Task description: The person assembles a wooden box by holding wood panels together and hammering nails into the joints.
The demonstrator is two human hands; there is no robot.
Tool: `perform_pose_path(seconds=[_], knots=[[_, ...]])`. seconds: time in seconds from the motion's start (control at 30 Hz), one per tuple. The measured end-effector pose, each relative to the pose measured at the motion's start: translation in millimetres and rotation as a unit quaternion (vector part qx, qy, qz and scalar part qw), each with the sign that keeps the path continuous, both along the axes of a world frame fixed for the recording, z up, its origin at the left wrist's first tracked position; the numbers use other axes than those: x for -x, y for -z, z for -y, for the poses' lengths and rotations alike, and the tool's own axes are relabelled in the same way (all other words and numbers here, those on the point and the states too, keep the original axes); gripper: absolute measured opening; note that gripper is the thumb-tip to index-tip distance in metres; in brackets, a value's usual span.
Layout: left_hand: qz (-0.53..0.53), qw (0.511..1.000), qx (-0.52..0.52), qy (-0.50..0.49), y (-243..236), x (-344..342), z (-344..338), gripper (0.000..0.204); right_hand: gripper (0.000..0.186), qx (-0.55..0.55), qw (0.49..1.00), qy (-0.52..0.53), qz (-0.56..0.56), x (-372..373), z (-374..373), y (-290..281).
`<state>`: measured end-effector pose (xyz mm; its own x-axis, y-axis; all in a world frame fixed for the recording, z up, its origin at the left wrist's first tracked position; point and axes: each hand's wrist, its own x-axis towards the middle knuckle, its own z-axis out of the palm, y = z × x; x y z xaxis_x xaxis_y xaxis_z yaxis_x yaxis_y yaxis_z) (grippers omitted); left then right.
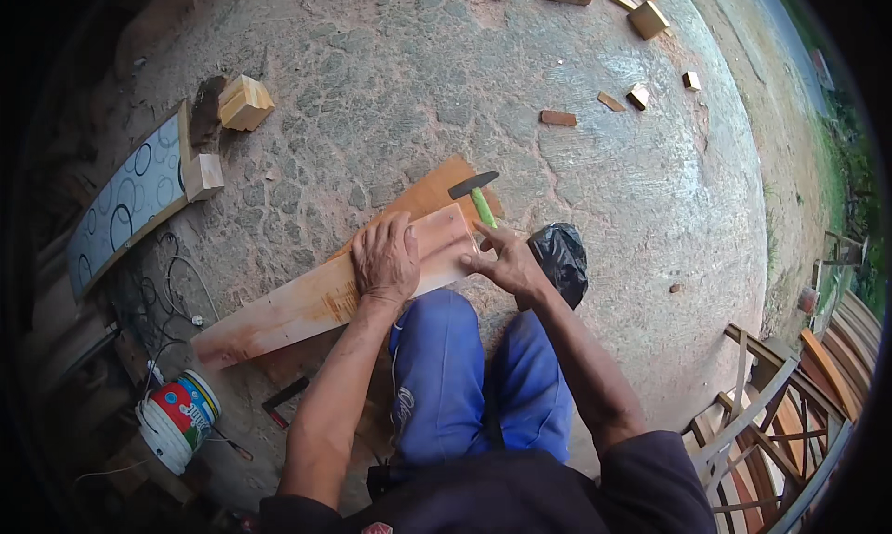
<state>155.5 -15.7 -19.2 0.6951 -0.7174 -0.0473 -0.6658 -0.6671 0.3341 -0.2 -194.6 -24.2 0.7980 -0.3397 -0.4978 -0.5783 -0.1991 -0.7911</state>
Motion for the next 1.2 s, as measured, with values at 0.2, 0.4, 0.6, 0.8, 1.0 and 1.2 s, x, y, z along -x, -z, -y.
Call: perform_pose_path(seconds=[0.2,0.4,0.6,0.8,1.0,1.2], knots=[[-0.195,0.976,-0.079,0.06,-19.9,-13.4,64.8,0.039,0.072,0.04,0.984,0.158,0.074,12.4,-25.0,4.2],[-0.105,0.992,-0.024,0.064,6.5,-2.0,56.9,0.032,0.066,-0.005,0.978,0.197,0.072,14.6,-32.8,-6.3],[-0.08,0.994,0.026,0.077,8.7,1.3,57.5,0.032,0.061,-0.031,0.969,0.209,0.125,25.0,-39.0,15.8],[-0.085,0.993,0.02,0.085,5.7,-10.2,65.5,0.033,0.043,0.074,0.981,0.15,0.095,15.7,-41.3,18.6],[-0.095,0.994,-0.029,0.051,1.8,-14.2,69.8,0.031,0.041,0.062,0.981,0.135,0.125,6.2,-30.1,16.1],[-0.082,0.994,-0.03,0.06,0.3,-15.9,69.9,0.034,0.048,0.244,0.933,0.139,0.224,50.2,-9.2,32.8]])
